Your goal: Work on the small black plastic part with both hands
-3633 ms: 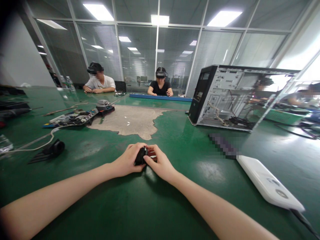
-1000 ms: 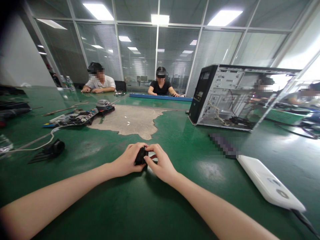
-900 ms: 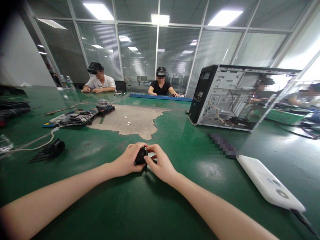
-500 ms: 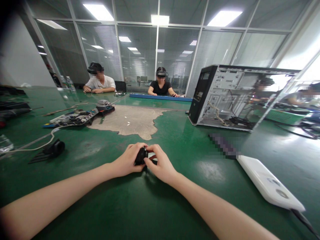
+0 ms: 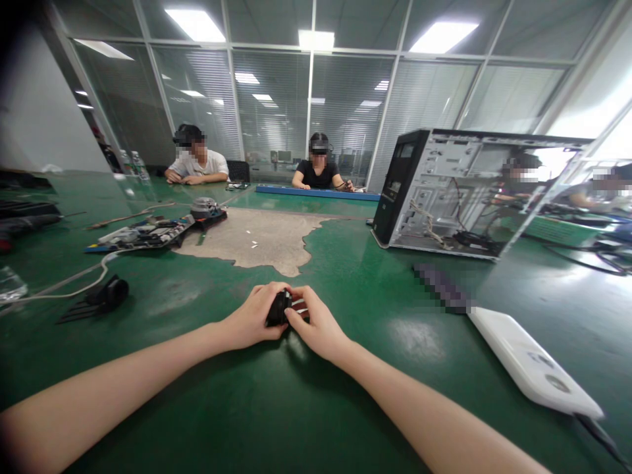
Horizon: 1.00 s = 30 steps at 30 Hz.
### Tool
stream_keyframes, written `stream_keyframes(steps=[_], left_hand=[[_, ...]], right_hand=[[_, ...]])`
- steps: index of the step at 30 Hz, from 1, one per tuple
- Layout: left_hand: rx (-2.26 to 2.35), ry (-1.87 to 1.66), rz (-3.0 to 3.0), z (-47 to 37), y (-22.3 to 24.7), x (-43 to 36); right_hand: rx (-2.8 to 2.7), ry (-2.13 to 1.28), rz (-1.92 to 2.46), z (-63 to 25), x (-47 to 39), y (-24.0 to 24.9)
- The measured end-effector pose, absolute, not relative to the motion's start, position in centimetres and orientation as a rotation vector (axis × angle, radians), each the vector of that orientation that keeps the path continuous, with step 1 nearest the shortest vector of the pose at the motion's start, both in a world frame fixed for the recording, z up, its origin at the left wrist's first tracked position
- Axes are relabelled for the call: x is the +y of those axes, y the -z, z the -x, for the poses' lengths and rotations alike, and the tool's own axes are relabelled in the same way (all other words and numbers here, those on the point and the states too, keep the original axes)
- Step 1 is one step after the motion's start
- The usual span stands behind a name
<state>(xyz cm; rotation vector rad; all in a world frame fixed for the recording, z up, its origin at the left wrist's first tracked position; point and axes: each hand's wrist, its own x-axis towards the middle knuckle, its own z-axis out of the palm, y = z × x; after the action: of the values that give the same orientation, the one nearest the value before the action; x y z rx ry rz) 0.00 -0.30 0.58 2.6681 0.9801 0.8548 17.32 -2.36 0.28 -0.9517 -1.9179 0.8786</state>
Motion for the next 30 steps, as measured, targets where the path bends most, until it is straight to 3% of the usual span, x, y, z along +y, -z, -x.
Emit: stream_keyframes(steps=[11,19,25,30], left_hand=[[0.995,-0.852,-2.677,0.0,-0.7,-0.4],[0.986,-0.865,-2.666,0.0,-0.5,-0.3],[1.038,-0.84,-2.63,0.1,-0.6,-0.3],[0.977,-0.85,-2.671,0.1,-0.6,-0.4]], right_hand=[[-1.902,-0.719,0.905,-17.4,-2.3,-0.4],[-1.841,-1.004,0.956,-17.3,-2.1,-0.3],[-1.586,-0.946,1.155,-17.9,-1.6,-0.6],[-1.669,-1.211,0.992,-17.7,-1.0,-0.3]])
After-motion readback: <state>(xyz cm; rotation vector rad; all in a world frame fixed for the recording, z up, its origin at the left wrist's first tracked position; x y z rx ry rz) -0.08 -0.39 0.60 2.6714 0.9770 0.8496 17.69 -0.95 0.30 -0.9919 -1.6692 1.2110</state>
